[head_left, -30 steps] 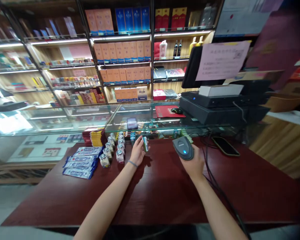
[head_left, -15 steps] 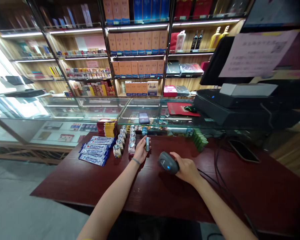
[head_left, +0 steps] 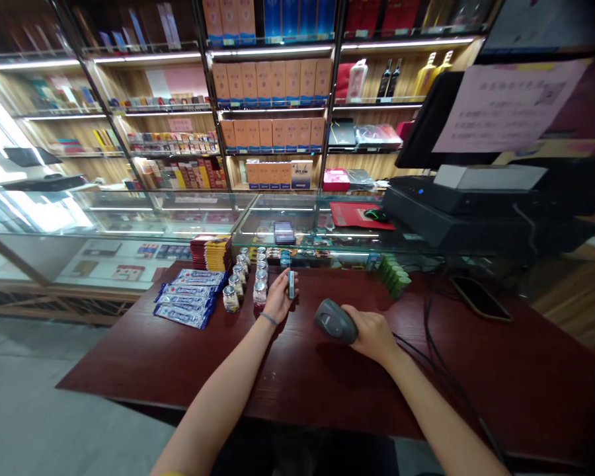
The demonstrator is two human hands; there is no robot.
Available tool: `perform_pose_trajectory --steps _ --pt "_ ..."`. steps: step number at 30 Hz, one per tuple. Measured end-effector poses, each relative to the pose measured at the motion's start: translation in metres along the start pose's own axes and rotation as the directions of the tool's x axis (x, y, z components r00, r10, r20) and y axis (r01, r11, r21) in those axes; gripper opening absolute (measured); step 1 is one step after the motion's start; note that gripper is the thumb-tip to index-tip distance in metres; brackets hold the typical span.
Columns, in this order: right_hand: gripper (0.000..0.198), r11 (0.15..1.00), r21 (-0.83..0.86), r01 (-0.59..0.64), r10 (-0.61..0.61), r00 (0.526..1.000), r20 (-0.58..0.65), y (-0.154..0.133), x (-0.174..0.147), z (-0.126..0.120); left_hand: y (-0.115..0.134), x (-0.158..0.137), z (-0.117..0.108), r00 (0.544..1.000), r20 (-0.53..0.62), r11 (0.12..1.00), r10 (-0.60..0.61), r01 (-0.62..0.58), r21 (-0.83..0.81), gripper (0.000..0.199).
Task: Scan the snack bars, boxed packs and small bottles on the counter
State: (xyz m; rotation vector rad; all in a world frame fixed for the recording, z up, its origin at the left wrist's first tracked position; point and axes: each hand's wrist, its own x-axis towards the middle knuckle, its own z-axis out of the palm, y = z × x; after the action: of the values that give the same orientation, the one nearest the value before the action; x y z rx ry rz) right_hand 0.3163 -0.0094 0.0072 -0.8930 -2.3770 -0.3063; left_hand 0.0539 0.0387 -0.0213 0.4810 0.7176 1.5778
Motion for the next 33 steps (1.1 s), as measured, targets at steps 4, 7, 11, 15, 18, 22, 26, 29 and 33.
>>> perform_pose_trajectory --steps 4,7,11,15,18,22,26,29,33 --pt "0.040 0.999 -0.032 -0.024 0.024 1.000 -0.014 0.003 -0.003 0.000 0.000 -0.005 0.005 0.997 -0.008 0.993 0.072 -0.071 0.089 0.049" --pt "0.038 0.998 -0.025 -0.056 0.056 0.998 -0.023 0.004 -0.002 -0.002 -0.001 -0.010 0.010 0.972 0.005 0.942 0.235 -0.229 0.246 0.057" --pt "0.036 0.997 0.002 -0.072 0.072 0.997 -0.039 0.004 0.000 -0.004 -0.002 -0.014 0.013 0.893 0.001 0.801 0.450 -0.404 0.442 0.048" --pt "0.037 0.997 0.018 -0.069 0.069 0.996 -0.055 0.005 0.001 -0.005 -0.006 -0.013 0.010 0.862 -0.039 0.750 0.505 -0.416 0.515 0.044" --pt "0.036 0.997 0.014 -0.073 0.074 0.995 -0.063 0.005 0.000 -0.006 -0.009 -0.009 0.005 0.857 -0.062 0.710 0.512 -0.381 0.592 0.040" --pt "0.036 0.996 0.019 -0.087 0.088 0.994 -0.065 0.004 0.001 -0.008 -0.009 -0.005 0.004 0.847 -0.102 0.702 0.522 -0.358 0.615 0.038" --pt "0.035 0.996 0.019 -0.088 0.089 0.993 -0.071 0.004 0.002 -0.009 -0.008 -0.001 0.006 0.838 -0.125 0.698 0.531 -0.348 0.626 0.042" --pt "0.036 0.996 0.014 -0.092 0.093 0.993 -0.076 0.004 0.002 -0.009 -0.007 0.005 0.009 0.824 -0.158 0.696 0.545 -0.339 0.633 0.042" --pt "0.036 0.996 0.014 -0.088 0.089 0.991 -0.099 0.005 0.001 -0.010 -0.009 0.015 0.014 0.807 -0.213 0.704 0.552 -0.313 0.638 0.041"
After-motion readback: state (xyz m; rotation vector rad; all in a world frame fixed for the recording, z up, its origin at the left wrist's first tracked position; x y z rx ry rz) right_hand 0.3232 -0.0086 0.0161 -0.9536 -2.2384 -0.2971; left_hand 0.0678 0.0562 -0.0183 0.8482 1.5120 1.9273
